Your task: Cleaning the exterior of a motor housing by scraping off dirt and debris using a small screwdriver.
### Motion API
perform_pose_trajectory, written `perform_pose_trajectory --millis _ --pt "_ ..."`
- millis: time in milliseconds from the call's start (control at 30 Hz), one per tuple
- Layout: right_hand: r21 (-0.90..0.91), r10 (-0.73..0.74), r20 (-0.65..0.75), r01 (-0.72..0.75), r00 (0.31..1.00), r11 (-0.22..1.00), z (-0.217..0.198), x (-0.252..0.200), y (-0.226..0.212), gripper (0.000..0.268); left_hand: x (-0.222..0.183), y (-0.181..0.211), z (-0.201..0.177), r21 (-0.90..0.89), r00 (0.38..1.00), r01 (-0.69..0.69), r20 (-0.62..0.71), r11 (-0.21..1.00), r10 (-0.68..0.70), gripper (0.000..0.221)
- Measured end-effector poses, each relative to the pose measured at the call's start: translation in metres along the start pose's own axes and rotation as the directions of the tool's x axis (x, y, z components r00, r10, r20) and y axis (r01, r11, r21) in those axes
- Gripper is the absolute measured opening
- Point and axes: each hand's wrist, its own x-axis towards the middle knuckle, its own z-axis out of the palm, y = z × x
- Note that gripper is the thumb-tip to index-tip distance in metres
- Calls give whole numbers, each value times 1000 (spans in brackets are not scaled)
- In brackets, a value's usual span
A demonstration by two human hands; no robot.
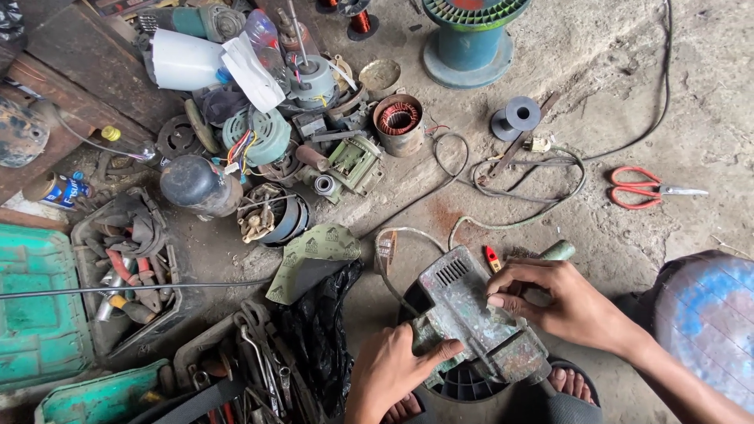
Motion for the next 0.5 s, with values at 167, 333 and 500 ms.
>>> perform_pose_trajectory --millis 167,333,500 --pt "4 -77 50 77 996 997 -1 0 -6 12 -3 8 -3 15 998 0 -63 1000 1 95" --pt "66 -61 5 61 998 996 13 -9 -2 13 -5 11 0 29 997 -3 -74 1000 5 90" --pt "-55 11 -48 -13 999 998 6 -11 0 16 -24 38 -35 -7 994 104 -43 995 -104 94"
